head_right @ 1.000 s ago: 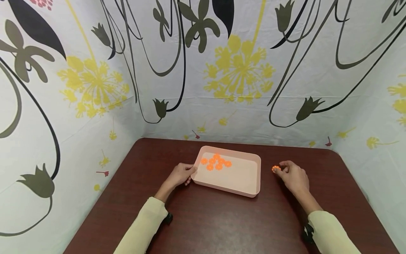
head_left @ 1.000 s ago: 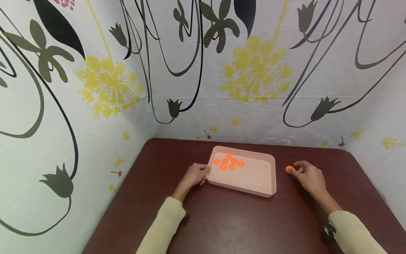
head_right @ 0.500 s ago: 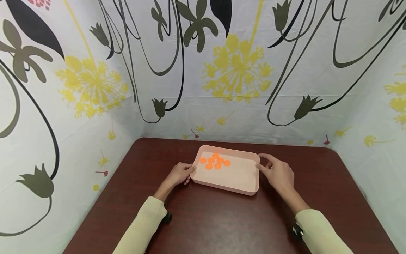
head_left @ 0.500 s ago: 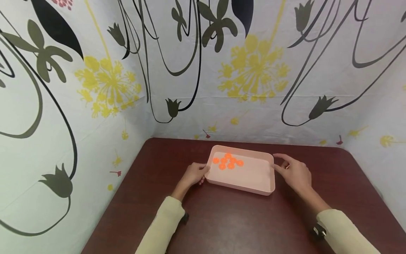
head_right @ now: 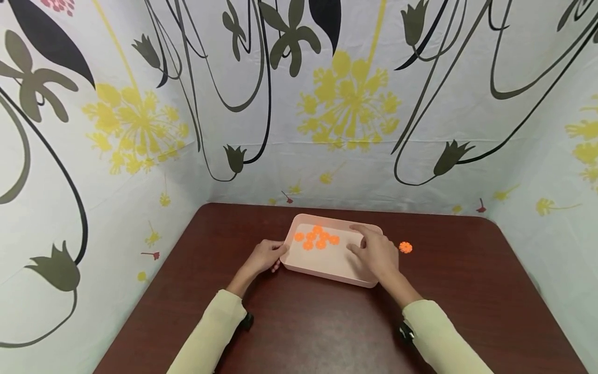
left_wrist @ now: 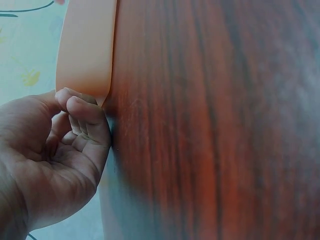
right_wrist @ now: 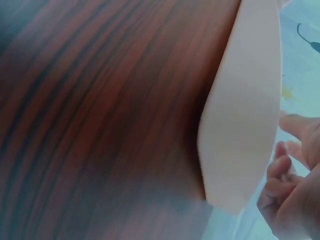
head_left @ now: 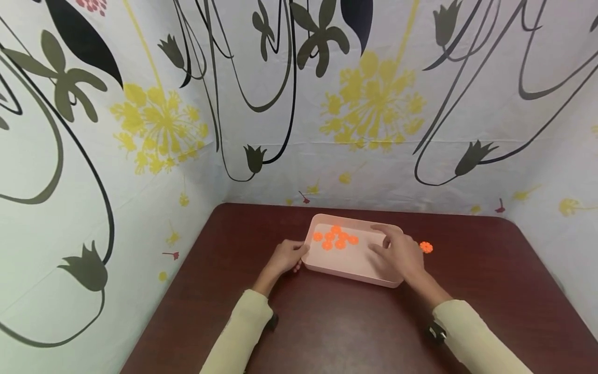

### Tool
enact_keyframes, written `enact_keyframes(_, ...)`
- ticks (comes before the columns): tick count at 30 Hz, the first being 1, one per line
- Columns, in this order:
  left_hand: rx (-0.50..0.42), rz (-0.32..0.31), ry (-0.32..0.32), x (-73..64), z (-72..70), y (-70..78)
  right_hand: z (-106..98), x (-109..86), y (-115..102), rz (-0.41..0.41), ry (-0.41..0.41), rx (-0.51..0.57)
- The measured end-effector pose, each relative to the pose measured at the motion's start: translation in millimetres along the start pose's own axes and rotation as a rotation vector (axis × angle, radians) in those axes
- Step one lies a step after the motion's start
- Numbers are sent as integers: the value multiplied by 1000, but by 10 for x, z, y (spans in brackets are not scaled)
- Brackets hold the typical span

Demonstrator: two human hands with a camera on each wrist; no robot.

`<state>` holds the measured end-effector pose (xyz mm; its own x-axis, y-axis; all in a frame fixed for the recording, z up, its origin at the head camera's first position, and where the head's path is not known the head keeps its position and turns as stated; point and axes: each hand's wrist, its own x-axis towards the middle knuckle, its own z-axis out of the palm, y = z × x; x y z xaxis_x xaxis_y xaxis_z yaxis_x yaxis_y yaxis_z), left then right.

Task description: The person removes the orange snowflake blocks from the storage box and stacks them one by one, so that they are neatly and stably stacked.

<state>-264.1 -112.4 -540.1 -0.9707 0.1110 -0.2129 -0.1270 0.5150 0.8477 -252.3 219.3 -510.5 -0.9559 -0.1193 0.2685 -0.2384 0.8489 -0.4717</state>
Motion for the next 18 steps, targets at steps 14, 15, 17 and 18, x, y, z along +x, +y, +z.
enact_keyframes(14,-12,4,-3,0,-6,-11,365,219,-40,35,-225,391)
enact_keyframes(15,-14,5,-2,0,-7,-12,376,228,-27,39,-234,390)
enact_keyframes(17,-16,5,-4,1,-11,-10,393,244,-2,56,-259,386)
enact_keyframes(18,-16,6,-5,3,-13,-8,402,252,11,65,-272,380)
